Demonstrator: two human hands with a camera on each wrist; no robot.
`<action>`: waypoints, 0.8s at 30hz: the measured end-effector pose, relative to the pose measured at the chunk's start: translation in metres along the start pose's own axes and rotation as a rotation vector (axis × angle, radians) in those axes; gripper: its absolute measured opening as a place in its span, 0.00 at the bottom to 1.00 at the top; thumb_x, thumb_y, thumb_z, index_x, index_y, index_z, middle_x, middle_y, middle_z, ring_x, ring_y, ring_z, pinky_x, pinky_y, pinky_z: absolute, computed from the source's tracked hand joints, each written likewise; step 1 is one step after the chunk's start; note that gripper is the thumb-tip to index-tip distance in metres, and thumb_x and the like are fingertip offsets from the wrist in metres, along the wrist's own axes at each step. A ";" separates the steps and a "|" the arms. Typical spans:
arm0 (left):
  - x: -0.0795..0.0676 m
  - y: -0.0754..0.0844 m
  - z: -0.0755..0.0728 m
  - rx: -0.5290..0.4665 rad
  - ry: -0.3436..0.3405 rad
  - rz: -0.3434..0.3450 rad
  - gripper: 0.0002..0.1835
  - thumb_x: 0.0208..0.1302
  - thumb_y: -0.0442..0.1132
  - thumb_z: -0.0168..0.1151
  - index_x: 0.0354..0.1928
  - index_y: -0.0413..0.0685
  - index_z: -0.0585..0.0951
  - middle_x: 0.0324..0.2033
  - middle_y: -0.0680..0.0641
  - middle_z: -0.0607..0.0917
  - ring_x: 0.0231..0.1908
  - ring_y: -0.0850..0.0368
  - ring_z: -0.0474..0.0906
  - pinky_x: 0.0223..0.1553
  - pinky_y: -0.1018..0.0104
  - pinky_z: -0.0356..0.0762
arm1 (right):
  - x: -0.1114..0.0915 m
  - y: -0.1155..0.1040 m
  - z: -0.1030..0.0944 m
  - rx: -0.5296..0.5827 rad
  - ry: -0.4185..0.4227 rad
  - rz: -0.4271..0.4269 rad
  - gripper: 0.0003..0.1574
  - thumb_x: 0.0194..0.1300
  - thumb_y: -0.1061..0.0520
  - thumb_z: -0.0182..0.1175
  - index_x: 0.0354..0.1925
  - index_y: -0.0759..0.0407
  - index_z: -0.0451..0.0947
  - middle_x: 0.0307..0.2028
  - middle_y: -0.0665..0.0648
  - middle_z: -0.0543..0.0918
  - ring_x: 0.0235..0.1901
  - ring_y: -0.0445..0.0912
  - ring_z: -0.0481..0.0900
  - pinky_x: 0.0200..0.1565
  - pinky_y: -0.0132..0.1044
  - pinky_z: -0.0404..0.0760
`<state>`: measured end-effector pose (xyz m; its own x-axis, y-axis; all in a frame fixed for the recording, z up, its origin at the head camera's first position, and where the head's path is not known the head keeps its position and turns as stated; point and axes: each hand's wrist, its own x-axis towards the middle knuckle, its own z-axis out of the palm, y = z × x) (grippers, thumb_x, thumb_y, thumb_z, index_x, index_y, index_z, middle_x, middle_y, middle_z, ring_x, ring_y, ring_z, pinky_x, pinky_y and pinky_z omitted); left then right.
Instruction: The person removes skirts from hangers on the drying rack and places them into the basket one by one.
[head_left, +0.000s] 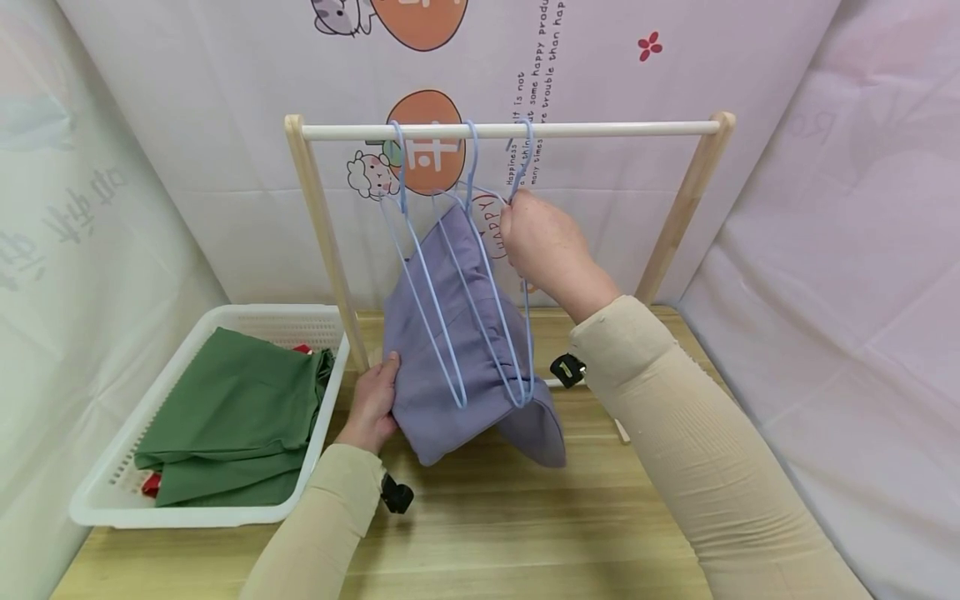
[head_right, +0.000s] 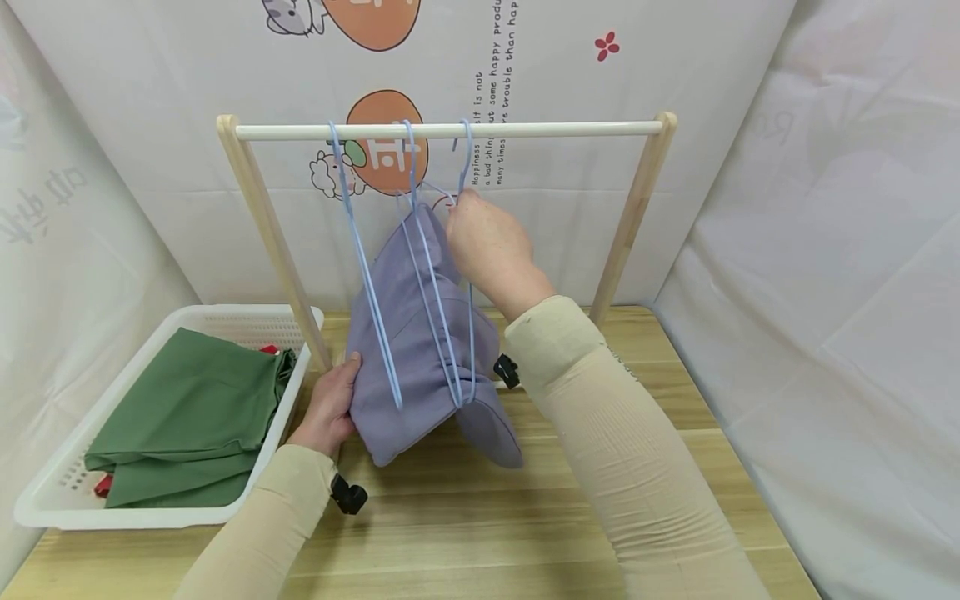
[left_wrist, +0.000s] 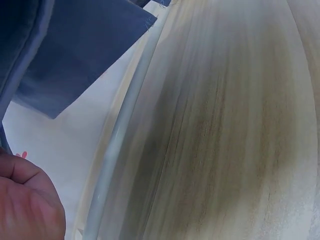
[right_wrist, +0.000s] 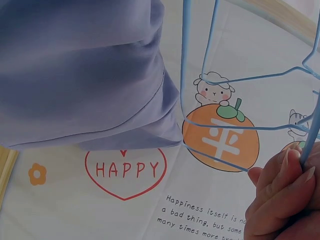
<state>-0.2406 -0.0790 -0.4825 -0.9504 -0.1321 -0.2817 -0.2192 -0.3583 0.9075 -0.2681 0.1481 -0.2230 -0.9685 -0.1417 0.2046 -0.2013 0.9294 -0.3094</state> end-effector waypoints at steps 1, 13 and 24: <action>0.000 0.000 0.000 0.004 0.002 -0.001 0.27 0.80 0.53 0.54 0.62 0.34 0.75 0.45 0.48 0.79 0.44 0.58 0.77 0.49 0.67 0.77 | 0.000 0.000 0.000 0.000 -0.001 0.000 0.25 0.84 0.50 0.31 0.50 0.63 0.72 0.36 0.60 0.81 0.32 0.55 0.83 0.39 0.49 0.82; -0.003 -0.001 -0.003 0.017 0.004 -0.028 0.27 0.80 0.53 0.54 0.62 0.35 0.75 0.45 0.49 0.79 0.43 0.58 0.77 0.48 0.68 0.76 | 0.001 0.000 -0.001 -0.006 0.002 -0.011 0.25 0.84 0.52 0.32 0.50 0.64 0.73 0.37 0.61 0.80 0.36 0.56 0.81 0.42 0.50 0.82; -0.008 0.000 -0.004 0.023 0.013 -0.052 0.24 0.80 0.52 0.54 0.57 0.36 0.76 0.44 0.49 0.77 0.43 0.57 0.76 0.49 0.66 0.76 | 0.000 0.001 -0.002 0.010 -0.011 -0.009 0.26 0.84 0.52 0.33 0.55 0.66 0.73 0.41 0.62 0.81 0.39 0.56 0.81 0.46 0.51 0.82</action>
<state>-0.2321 -0.0814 -0.4813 -0.9345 -0.1262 -0.3327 -0.2734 -0.3438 0.8984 -0.2681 0.1498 -0.2209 -0.9684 -0.1535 0.1968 -0.2110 0.9247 -0.3168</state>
